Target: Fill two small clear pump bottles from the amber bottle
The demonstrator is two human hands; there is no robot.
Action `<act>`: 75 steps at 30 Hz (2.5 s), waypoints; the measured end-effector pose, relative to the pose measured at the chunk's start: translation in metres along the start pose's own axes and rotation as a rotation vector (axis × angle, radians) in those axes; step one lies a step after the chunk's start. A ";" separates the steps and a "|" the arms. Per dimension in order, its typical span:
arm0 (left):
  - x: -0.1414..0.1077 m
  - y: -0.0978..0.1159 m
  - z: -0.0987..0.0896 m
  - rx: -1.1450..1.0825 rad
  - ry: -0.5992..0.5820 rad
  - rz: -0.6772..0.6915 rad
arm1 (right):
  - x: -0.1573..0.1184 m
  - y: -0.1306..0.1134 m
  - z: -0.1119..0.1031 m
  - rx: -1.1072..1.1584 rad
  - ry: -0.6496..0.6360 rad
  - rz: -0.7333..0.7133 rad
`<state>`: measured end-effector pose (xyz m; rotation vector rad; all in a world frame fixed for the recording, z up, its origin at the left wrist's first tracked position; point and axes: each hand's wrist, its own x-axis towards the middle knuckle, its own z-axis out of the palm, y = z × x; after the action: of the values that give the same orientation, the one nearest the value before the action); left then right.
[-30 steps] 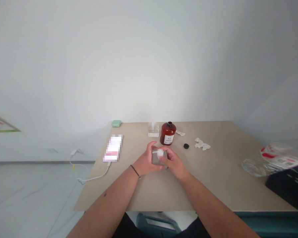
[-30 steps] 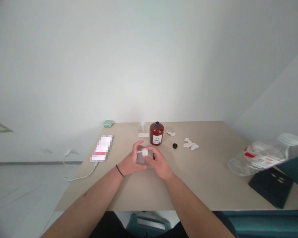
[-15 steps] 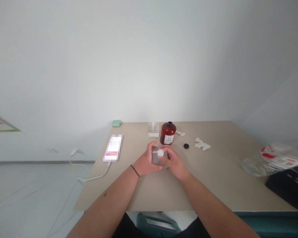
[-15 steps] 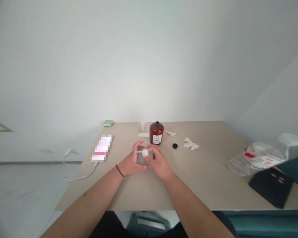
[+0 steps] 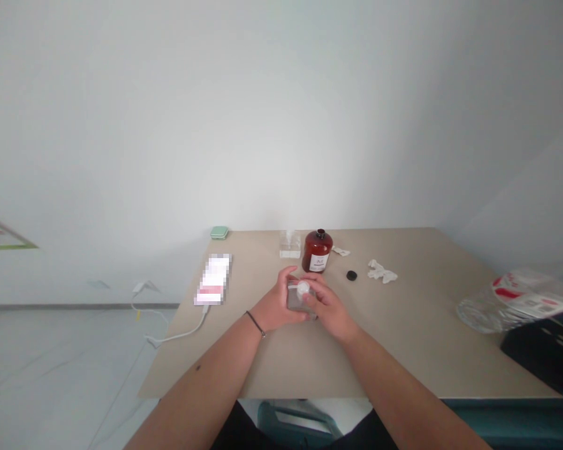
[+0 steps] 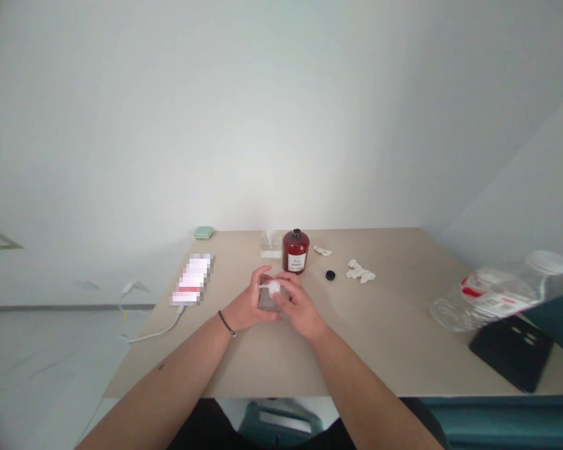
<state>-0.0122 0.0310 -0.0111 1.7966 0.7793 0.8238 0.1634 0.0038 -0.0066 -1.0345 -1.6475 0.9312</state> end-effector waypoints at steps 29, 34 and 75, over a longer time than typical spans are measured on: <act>0.000 -0.001 -0.007 -0.057 -0.091 0.031 | -0.003 -0.005 -0.008 -0.269 0.032 -0.077; 0.000 0.001 -0.003 -0.042 -0.045 0.009 | -0.006 -0.009 -0.002 -0.466 0.157 -0.103; -0.002 -0.006 0.004 -0.044 0.075 -0.017 | -0.028 -0.010 -0.068 -0.728 0.424 0.115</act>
<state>-0.0113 0.0290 -0.0184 1.7260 0.8174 0.8952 0.2324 -0.0180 0.0120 -1.6899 -1.5864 0.1225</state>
